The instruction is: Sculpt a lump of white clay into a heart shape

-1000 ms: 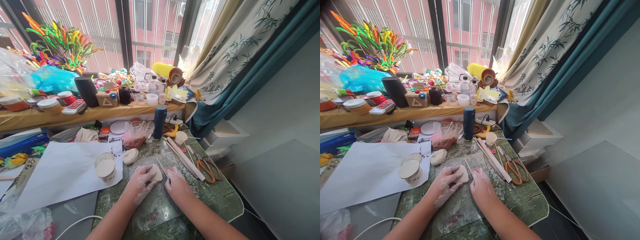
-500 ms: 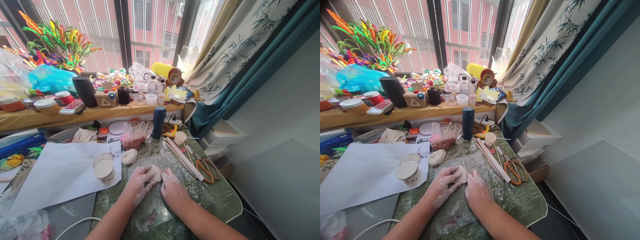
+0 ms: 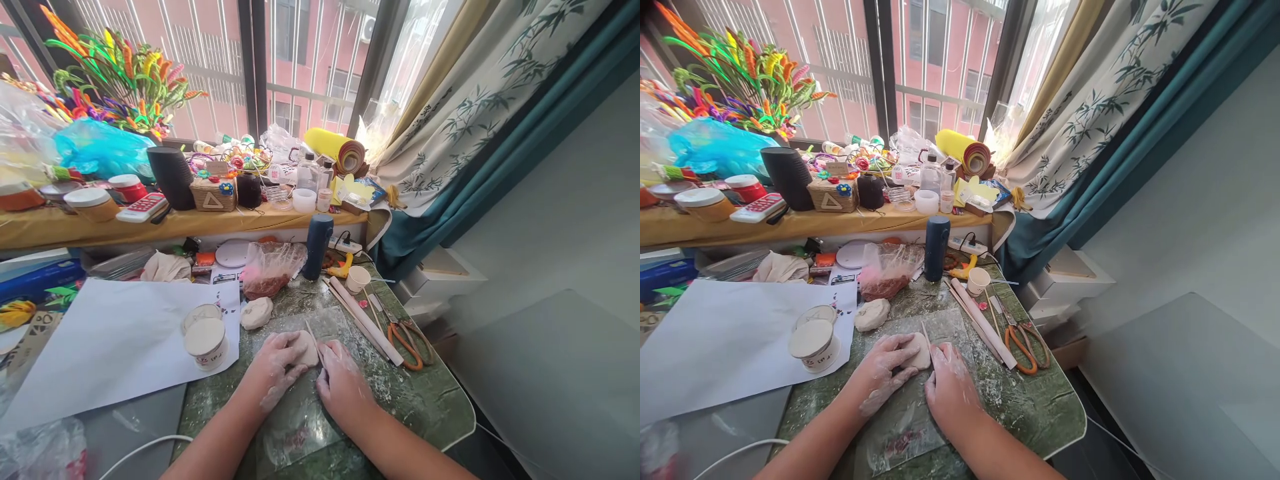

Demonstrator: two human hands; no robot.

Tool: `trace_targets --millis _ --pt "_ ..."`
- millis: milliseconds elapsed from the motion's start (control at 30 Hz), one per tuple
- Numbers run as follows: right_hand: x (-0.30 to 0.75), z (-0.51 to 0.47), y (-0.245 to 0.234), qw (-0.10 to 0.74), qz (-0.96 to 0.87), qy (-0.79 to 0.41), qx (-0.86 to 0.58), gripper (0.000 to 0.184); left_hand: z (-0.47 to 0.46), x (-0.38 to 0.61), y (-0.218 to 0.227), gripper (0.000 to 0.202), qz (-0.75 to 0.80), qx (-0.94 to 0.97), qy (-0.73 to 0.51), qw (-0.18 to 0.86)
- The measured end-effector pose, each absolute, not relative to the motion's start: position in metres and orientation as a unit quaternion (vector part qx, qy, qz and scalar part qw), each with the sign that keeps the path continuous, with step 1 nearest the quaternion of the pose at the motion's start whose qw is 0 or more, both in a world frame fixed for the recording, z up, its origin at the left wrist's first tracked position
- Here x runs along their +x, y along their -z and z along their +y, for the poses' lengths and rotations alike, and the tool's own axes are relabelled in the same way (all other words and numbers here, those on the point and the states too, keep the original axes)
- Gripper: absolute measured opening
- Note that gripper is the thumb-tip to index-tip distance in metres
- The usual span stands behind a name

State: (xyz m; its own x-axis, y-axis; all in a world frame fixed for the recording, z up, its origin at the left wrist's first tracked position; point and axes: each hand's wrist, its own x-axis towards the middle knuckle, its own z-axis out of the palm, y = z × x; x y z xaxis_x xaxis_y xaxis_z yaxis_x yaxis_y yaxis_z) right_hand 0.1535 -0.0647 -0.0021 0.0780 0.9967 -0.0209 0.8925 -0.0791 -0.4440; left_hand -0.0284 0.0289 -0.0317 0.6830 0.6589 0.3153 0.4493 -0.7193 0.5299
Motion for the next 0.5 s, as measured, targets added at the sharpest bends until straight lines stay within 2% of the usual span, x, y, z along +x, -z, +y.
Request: trace_targets --millis 267,500 --pt "0.154 -0.066 0.015 0.168 -0.667 -0.137 -0.713 0.056 0.027 -0.029 0.031 0.029 0.314 0.893 -0.246 0.207" --pt "0.161 -0.067 0.033 0.234 -0.690 -0.122 -0.674 0.060 0.027 -0.029 0.034 0.027 0.311 0.891 -0.255 0.212"
